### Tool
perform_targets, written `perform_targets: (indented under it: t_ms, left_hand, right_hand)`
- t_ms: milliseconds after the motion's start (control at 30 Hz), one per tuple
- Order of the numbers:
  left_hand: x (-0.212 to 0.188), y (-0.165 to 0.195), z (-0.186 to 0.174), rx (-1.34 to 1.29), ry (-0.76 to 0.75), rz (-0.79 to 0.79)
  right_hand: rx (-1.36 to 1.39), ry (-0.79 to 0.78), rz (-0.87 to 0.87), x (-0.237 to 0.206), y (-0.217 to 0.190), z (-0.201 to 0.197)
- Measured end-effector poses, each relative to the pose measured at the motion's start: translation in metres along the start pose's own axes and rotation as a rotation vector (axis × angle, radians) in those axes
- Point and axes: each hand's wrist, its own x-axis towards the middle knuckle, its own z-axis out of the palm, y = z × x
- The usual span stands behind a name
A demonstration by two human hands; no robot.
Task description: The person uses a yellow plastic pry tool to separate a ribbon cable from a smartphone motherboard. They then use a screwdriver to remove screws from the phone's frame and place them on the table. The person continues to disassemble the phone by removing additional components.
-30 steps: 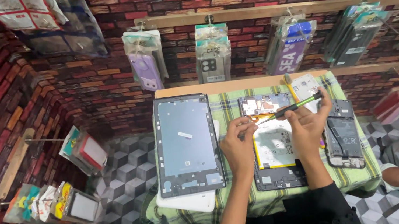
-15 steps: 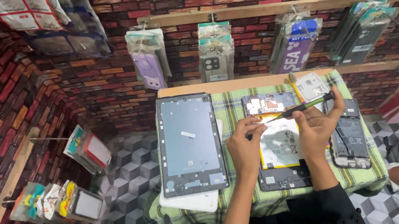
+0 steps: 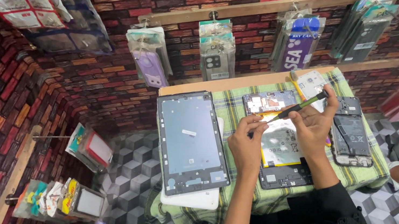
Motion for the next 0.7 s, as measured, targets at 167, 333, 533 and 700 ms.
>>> perform_targets:
  t_ms: [167, 333, 533, 700]
  left_hand:
    - [0.0002, 0.0008, -0.0006, 0.004, -0.01, -0.036]
    - [0.0, 0.0014, -0.0008, -0.013, -0.012, -0.027]
    - [-0.0006, 0.0021, -0.0014, 0.013, 0.014, 0.011]
    - [0.0007, 0.002, -0.0015, 0.039, -0.01, -0.019]
  right_hand:
    - [-0.029, 0.02, -0.014, 0.0009, -0.0064, 0.0033]
    - [-0.064, 0.002, -0.05, -0.0006, -0.0084, 0.0038]
    - [-0.04, -0.028, -0.093, -0.0016, -0.0042, 0.0024]
    - [-0.065, -0.046, -0.097, -0.0016, -0.0055, 0.0024]
